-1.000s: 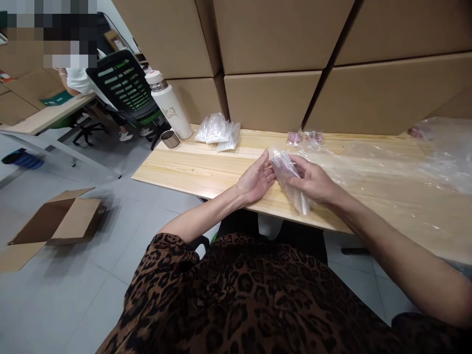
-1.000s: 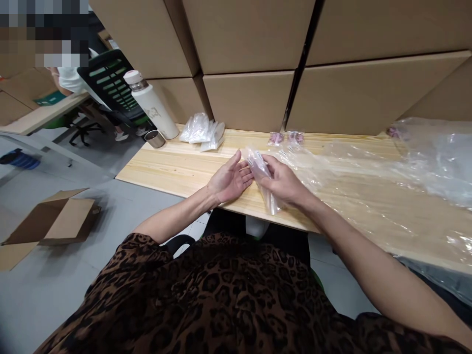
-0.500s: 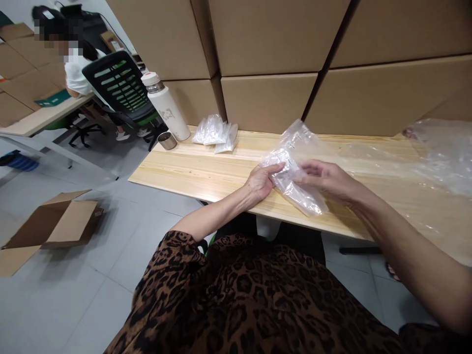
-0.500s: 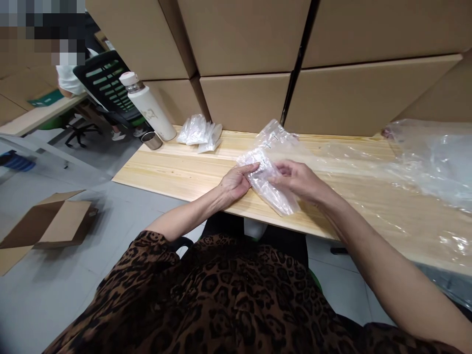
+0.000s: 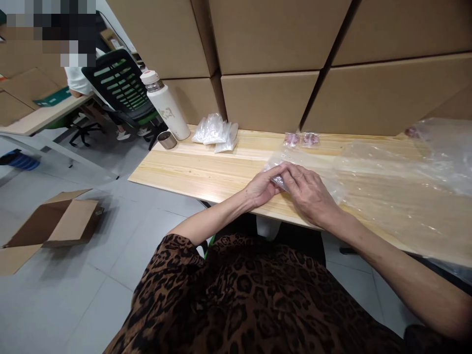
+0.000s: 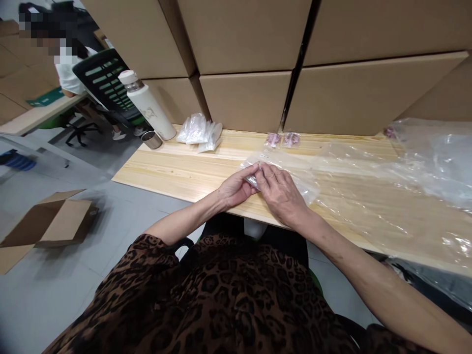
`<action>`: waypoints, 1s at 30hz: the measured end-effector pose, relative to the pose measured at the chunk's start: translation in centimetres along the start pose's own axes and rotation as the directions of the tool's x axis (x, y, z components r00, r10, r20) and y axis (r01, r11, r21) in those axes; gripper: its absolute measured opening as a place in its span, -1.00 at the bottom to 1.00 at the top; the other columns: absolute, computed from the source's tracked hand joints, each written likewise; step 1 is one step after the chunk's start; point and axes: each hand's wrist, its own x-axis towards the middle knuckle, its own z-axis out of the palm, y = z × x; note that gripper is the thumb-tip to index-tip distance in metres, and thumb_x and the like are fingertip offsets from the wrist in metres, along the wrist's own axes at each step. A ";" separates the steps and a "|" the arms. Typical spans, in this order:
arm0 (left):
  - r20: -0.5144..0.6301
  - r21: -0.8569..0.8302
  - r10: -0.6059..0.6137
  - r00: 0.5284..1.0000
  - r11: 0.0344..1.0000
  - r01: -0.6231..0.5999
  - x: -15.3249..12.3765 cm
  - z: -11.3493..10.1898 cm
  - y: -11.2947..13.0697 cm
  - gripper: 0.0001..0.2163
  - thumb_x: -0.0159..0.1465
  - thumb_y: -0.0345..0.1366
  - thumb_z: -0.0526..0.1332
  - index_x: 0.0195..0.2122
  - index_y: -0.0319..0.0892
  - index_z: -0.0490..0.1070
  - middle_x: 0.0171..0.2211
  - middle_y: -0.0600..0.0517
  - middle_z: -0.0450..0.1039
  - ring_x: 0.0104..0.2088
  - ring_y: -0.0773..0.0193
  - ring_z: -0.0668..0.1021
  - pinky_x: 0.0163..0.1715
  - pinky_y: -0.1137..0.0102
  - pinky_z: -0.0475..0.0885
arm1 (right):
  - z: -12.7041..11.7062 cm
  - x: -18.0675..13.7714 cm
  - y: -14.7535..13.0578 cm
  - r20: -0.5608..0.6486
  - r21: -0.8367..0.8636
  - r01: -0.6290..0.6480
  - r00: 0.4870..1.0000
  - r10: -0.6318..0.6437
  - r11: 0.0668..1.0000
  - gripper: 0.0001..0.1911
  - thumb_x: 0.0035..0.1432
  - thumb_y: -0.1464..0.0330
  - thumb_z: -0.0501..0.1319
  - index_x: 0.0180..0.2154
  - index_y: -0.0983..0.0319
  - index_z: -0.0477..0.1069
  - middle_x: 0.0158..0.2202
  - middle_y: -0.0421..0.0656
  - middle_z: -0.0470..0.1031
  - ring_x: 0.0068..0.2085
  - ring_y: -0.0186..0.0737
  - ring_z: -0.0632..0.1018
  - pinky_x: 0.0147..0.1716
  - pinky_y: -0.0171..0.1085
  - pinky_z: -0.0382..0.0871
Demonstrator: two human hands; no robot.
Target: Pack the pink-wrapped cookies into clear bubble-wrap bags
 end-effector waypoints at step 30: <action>0.107 0.213 0.573 0.812 0.785 -0.582 -0.3 -0.2 1.9 -0.78 0.20 -0.25 0.55 -0.15 -0.10 0.66 -0.09 0.08 0.73 0.14 0.19 0.67 0.28 0.22 0.47 | -6.6 1.7 -2.3 0.638 0.765 -0.604 0.663 0.392 -0.223 -0.21 0.19 -0.40 0.20 -0.10 0.18 0.57 -0.16 0.12 0.71 -0.11 0.14 0.73 -0.14 0.07 0.69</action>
